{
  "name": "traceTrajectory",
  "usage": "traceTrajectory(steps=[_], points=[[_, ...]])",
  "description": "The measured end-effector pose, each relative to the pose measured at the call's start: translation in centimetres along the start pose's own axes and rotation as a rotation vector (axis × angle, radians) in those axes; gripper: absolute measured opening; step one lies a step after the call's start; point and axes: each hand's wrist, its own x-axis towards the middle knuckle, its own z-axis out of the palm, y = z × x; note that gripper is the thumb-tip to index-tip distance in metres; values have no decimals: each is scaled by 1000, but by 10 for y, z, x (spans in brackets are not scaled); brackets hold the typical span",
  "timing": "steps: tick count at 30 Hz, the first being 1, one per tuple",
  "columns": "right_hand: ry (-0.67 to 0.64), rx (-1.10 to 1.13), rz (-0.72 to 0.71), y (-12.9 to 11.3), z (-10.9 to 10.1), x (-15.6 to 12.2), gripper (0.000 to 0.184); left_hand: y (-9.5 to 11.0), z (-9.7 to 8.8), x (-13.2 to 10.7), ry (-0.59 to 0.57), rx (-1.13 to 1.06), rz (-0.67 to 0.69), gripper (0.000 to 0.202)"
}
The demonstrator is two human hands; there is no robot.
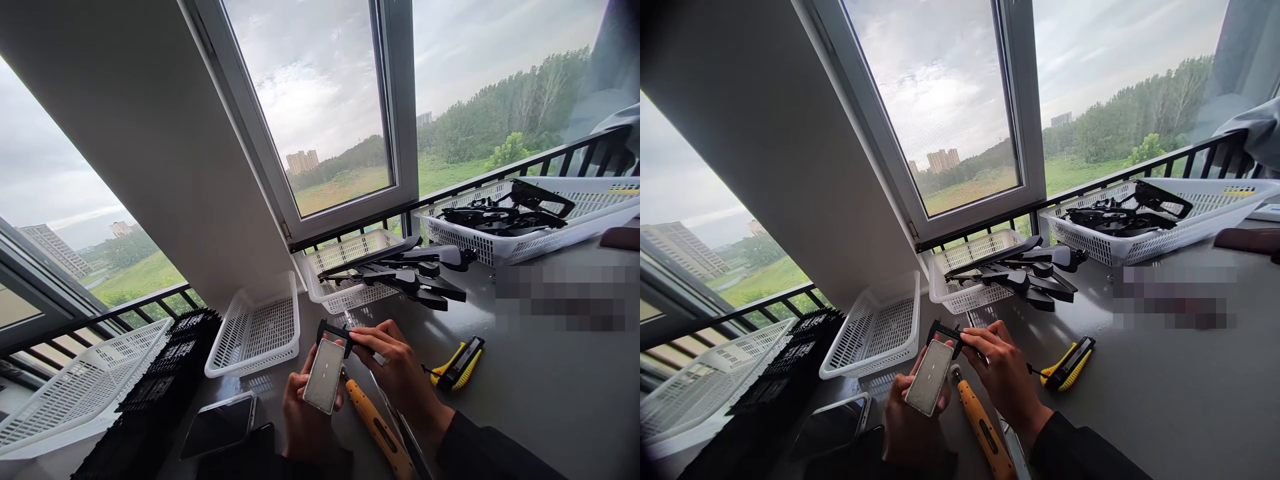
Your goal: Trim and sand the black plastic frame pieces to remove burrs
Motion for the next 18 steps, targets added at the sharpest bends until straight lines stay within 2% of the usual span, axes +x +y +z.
traceTrajectory(steps=[6,11,14,18], points=[[1,-6,-7,-4,-5,1,22,1,7,-5,-4,34,33,71],[-3,-44,-39,-7,-5,1,21,13,3,-6,23,152,-14,70],[-35,-69,-53,-8,-5,1,20,17,-3,-3,77,239,-6,62],[-68,-93,-85,-8,-5,0,20,16,-10,3,163,408,86,51]])
